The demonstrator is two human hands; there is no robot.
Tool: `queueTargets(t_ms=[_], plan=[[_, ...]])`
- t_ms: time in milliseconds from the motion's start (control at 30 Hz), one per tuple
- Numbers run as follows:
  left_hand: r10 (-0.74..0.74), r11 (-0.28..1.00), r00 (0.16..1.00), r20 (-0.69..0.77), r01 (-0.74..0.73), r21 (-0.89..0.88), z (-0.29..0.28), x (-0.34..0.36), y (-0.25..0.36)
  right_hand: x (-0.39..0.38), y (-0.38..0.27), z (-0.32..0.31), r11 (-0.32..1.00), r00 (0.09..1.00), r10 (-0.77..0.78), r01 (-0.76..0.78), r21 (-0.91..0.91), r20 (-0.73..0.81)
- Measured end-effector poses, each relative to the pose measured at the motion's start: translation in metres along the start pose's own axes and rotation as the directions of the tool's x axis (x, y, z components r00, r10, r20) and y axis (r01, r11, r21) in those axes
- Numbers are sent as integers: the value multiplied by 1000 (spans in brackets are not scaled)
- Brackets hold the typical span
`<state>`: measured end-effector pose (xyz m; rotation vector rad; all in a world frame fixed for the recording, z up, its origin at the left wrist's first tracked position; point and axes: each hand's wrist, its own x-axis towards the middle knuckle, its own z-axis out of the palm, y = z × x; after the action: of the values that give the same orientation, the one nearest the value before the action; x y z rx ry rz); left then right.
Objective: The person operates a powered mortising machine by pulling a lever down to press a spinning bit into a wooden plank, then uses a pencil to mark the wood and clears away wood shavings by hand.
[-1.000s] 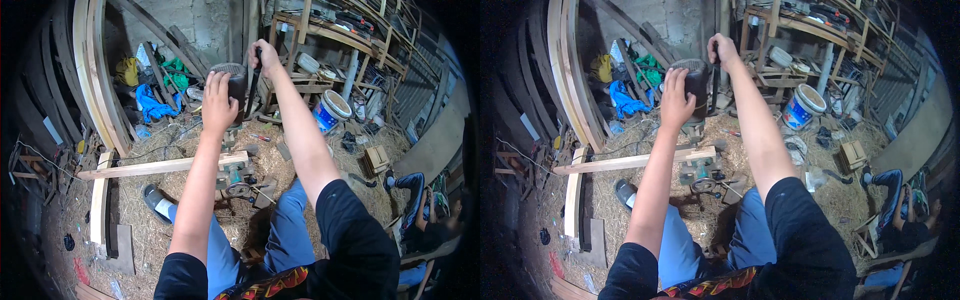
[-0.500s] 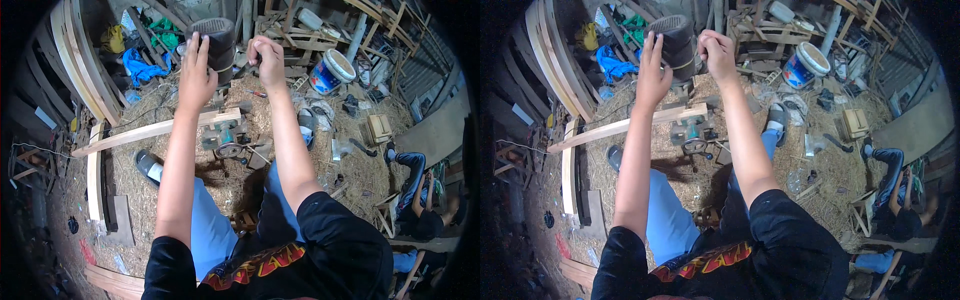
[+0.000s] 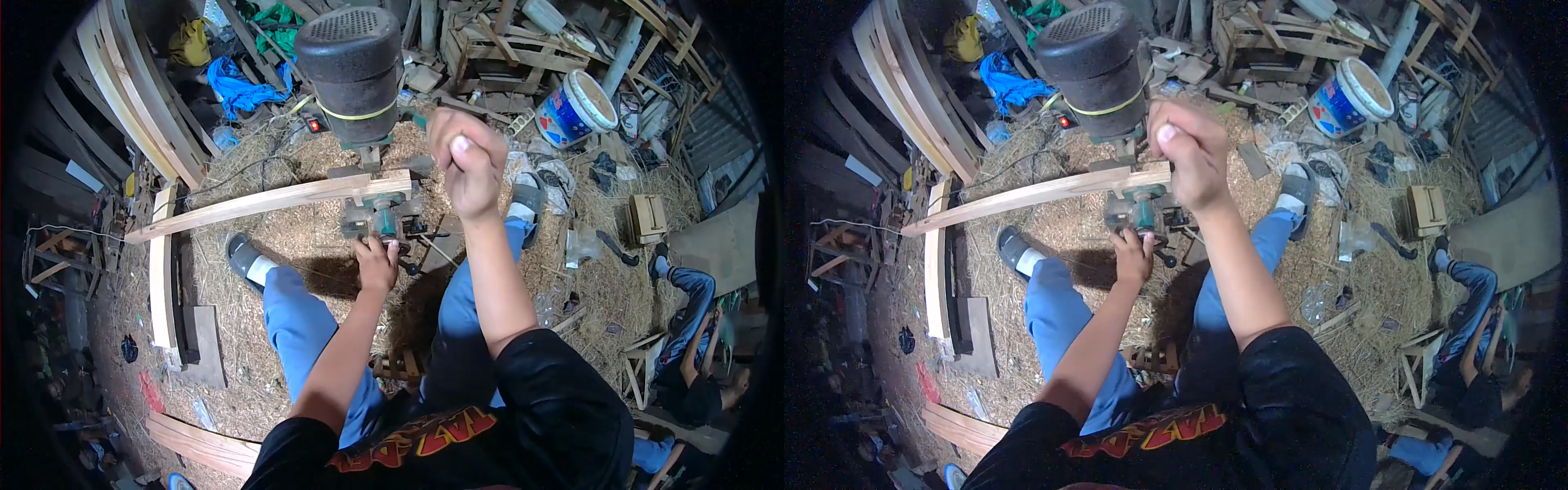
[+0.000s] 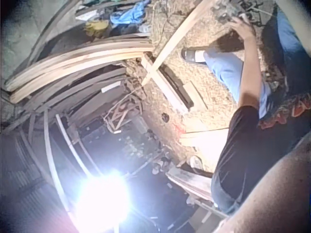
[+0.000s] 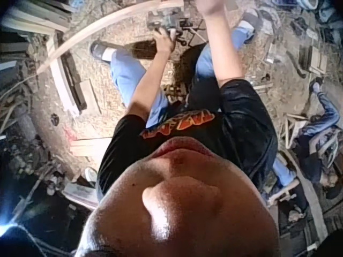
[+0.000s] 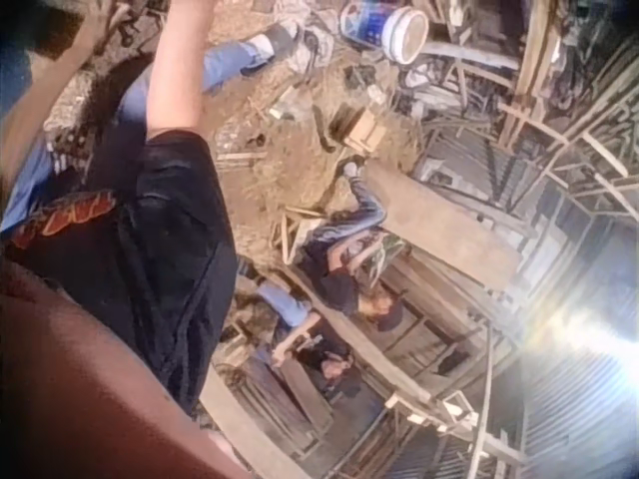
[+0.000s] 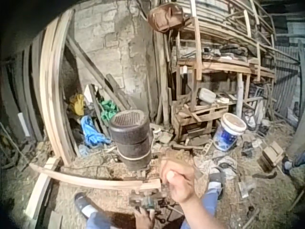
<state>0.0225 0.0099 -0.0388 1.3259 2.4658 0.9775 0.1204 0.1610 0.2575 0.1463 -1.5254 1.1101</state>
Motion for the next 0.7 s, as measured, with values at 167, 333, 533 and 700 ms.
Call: queueTargets(t_ms=[167, 333, 533, 700], plan=[[50, 998, 998, -46, -52, -27, 4, 0, -5, -39, -1, 1, 984, 992, -119, 123, -128, 37], [103, 994, 984, 143, -105, 7, -5, 6, -15, -62, -2, 0, 985, 989, -129, 136, -105, 71], [36, 998, 917, 397, -56, 38, -18, 16, -24, -66, 0, 3, 990, 996, -90, 92, -109, 24], [-32, 999, 867, 497, 7, 53, -48, 39, -7, -76, 11, 6, 973, 983, -157, 139, -182, -92]])
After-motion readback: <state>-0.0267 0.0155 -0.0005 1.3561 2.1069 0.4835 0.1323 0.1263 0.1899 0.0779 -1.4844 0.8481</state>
